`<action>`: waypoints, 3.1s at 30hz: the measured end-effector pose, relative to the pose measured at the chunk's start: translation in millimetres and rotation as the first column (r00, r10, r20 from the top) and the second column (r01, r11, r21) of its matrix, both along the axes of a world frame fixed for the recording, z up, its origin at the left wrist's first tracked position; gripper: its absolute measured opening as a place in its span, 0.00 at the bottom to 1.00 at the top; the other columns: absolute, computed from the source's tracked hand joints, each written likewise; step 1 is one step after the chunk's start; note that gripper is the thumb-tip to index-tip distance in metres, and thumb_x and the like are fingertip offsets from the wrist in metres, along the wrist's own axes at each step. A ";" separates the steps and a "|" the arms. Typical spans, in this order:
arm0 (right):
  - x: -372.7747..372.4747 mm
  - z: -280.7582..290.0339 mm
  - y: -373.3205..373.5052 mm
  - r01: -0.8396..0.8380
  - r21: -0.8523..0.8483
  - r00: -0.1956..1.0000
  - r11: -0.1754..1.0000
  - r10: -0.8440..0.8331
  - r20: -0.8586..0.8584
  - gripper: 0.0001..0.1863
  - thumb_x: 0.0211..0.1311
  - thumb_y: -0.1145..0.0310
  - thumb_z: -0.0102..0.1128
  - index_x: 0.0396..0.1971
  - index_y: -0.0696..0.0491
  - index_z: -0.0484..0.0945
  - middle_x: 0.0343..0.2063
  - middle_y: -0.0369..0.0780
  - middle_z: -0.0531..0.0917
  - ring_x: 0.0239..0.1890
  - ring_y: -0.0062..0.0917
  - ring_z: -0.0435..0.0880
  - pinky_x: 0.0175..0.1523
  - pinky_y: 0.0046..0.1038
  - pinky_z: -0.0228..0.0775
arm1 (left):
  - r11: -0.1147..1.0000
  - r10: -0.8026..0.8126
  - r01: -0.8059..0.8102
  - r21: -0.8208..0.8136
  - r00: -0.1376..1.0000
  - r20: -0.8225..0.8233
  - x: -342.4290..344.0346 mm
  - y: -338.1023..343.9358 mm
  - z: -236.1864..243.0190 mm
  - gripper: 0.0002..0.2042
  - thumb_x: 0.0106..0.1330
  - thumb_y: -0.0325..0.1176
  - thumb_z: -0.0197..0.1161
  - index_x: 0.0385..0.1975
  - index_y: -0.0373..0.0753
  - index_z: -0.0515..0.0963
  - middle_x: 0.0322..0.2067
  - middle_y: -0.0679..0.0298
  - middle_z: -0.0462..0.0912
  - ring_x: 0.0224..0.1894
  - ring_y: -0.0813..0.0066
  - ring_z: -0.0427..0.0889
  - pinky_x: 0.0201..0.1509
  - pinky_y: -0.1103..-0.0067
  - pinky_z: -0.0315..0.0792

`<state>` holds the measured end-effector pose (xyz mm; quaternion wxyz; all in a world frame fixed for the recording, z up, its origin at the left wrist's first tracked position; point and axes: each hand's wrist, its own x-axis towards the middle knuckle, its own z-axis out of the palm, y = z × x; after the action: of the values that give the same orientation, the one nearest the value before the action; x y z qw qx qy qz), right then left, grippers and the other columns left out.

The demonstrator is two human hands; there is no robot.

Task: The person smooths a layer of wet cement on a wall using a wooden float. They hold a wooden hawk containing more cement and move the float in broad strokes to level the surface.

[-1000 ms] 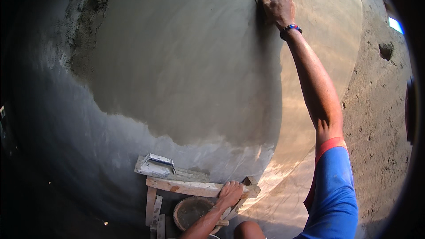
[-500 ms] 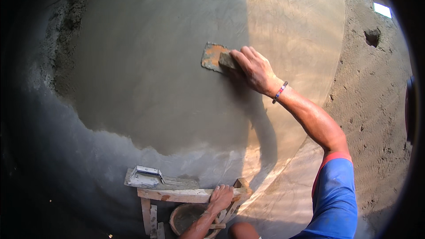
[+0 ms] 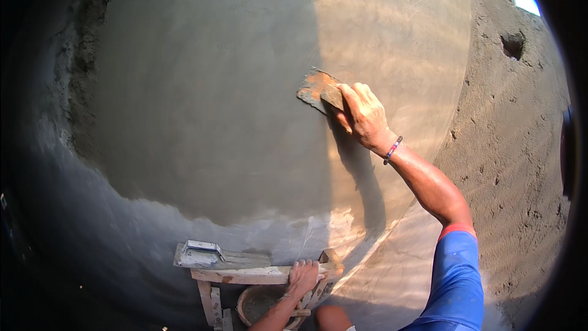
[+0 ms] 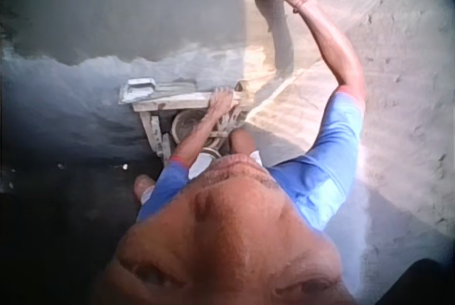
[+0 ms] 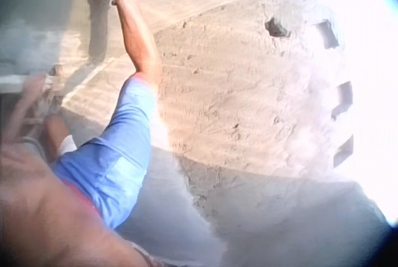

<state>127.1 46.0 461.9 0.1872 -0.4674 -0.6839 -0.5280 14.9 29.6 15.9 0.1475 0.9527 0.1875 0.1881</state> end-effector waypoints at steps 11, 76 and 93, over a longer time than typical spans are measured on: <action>65.8 199.9 0.1 0.262 0.578 0.898 0.773 0.025 -0.440 0.26 0.62 0.49 0.63 0.50 0.54 0.80 0.43 0.50 0.86 0.46 0.46 0.86 0.51 0.41 0.78 | 1.000 0.003 -0.003 0.006 1.000 0.030 2.8 -9.8 7.5 0.23 0.61 0.51 0.68 0.43 0.37 0.79 0.39 0.55 0.82 0.49 0.56 0.80 0.54 0.63 0.70; 3.4 212.5 3.6 0.231 0.497 0.940 0.837 -0.060 -0.335 0.20 0.60 0.62 0.66 0.50 0.54 0.74 0.43 0.50 0.79 0.47 0.48 0.81 0.48 0.44 0.76 | 0.998 -0.053 0.053 -0.034 0.998 -0.014 18.4 -24.5 12.8 0.25 0.63 0.55 0.65 0.45 0.37 0.77 0.43 0.55 0.83 0.52 0.57 0.81 0.56 0.63 0.69; -146.9 86.8 115.6 -0.075 0.313 0.996 0.947 0.088 -0.028 0.18 0.59 0.61 0.66 0.42 0.54 0.73 0.38 0.46 0.78 0.44 0.43 0.80 0.46 0.41 0.76 | 0.995 0.048 -0.046 -0.084 0.999 0.020 3.8 -11.5 7.1 0.25 0.56 0.50 0.71 0.45 0.37 0.78 0.43 0.55 0.84 0.52 0.58 0.80 0.58 0.63 0.68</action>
<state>-19.9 161.7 548.6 0.2945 -0.4142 -0.6066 -0.6113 18.6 18.1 22.9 0.1849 0.9390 0.2159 0.1938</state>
